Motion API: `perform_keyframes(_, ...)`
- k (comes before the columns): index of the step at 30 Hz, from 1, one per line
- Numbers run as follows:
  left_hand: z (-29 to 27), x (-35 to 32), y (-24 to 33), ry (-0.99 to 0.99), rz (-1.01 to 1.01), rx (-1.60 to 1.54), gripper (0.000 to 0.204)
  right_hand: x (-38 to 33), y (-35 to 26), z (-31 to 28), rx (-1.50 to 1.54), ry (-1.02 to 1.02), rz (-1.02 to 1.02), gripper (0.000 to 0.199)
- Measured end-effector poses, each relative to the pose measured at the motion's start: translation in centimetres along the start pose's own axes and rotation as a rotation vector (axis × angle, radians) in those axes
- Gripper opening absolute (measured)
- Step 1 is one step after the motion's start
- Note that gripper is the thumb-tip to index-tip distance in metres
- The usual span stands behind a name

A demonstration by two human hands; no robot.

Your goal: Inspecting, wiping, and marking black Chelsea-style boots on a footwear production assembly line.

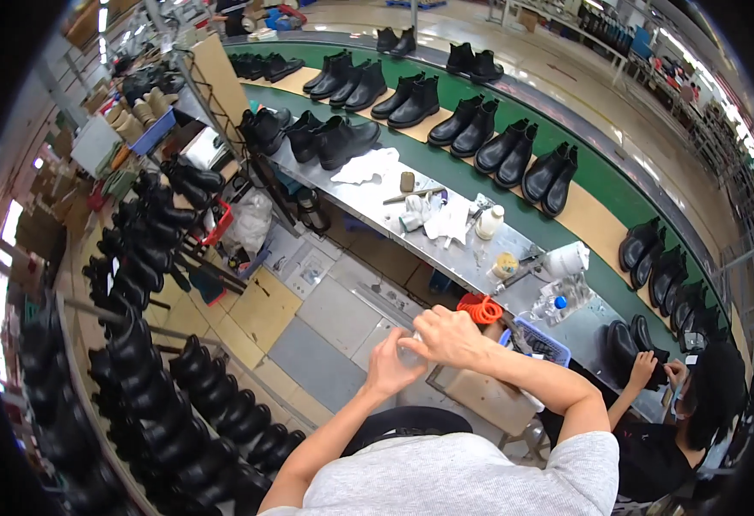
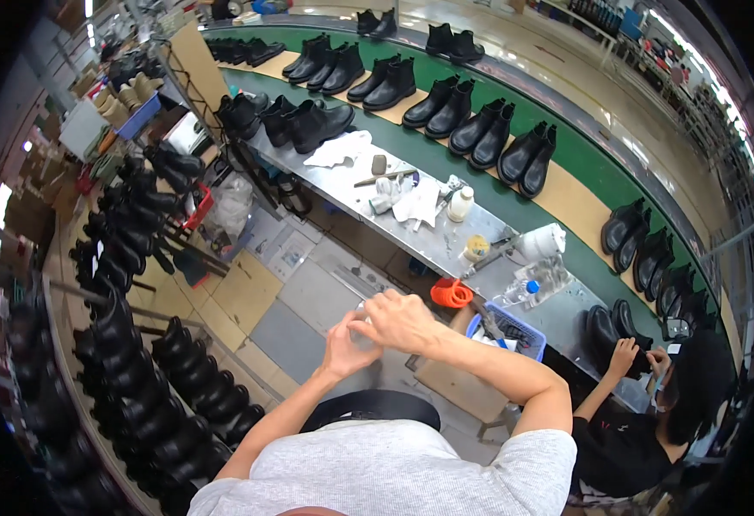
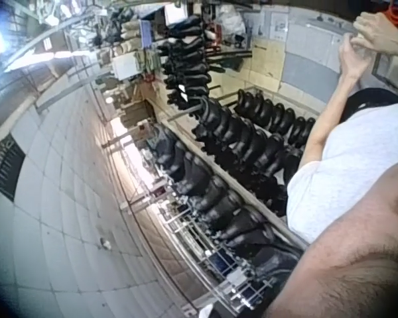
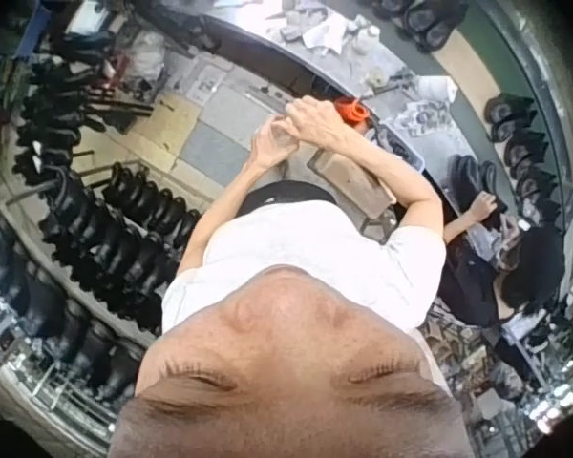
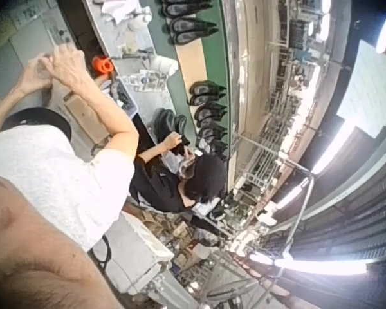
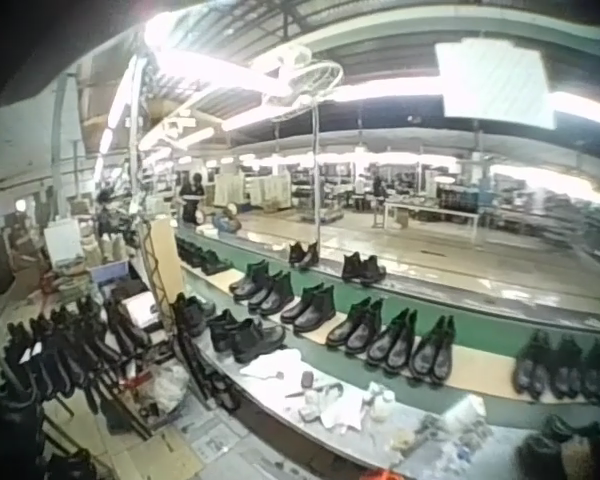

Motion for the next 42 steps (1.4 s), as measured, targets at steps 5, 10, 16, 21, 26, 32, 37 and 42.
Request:
perform_keyframes(5, -4.6, 8.6, -0.5, -0.099, 0.248, 0.197, 0.083, 2.8, 5.6, 1.8, 0.158, -0.329, 0.534, 0.041)
perform_keyframes(10, -9.3, 12.1, -5.3, -0.243, 0.100, 0.063, 0.081, 1.3, 14.3, 3.7, -0.133, -0.201, 0.951, 0.037)
perform_keyframes(16, -14.7, 17.8, -11.5, -0.317, -0.076, 0.055, 0.059, -3.5, 22.0, 8.2, -0.218, -0.127, 1.372, 0.042)
perform_keyframes(21, -20.4, 24.0, -16.4, -0.273, -0.224, 0.093, 0.050, 4.5, 21.3, 4.2, -0.217, -0.152, 1.482, 0.049)
perform_keyframes(26, -28.8, 31.9, -20.4, -0.028, -0.227, 0.000, 0.039, 18.2, 24.8, 7.3, 0.299, -0.035, 1.169, 0.041)
perform_keyframes(32, -37.5, 46.4, -27.0, 0.297, -0.494, -0.389, 0.039, 31.5, 34.4, 19.6, 1.265, 0.053, 1.236, 0.060)
perform_keyframes(37, -38.0, 56.4, -38.1, 0.022, -0.566, -0.468, 0.070, 39.6, 37.8, 27.3, 1.401, 0.298, 1.604, 0.094)
perform_keyframes(42, -33.2, 61.2, -38.6, -0.358, -0.915, -0.399, 0.078, 42.0, 36.9, 27.7, 1.461, 0.349, 1.723, 0.087)
Point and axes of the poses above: each hand's wrist, its own x-axis towards the middle knuckle, its own z-axis out of the palm, y = z × x, the point moved 2 cm from there along x, towards the middle knuckle, and after that the axes turned 6 degrees about -y, right-handed, at the moved point
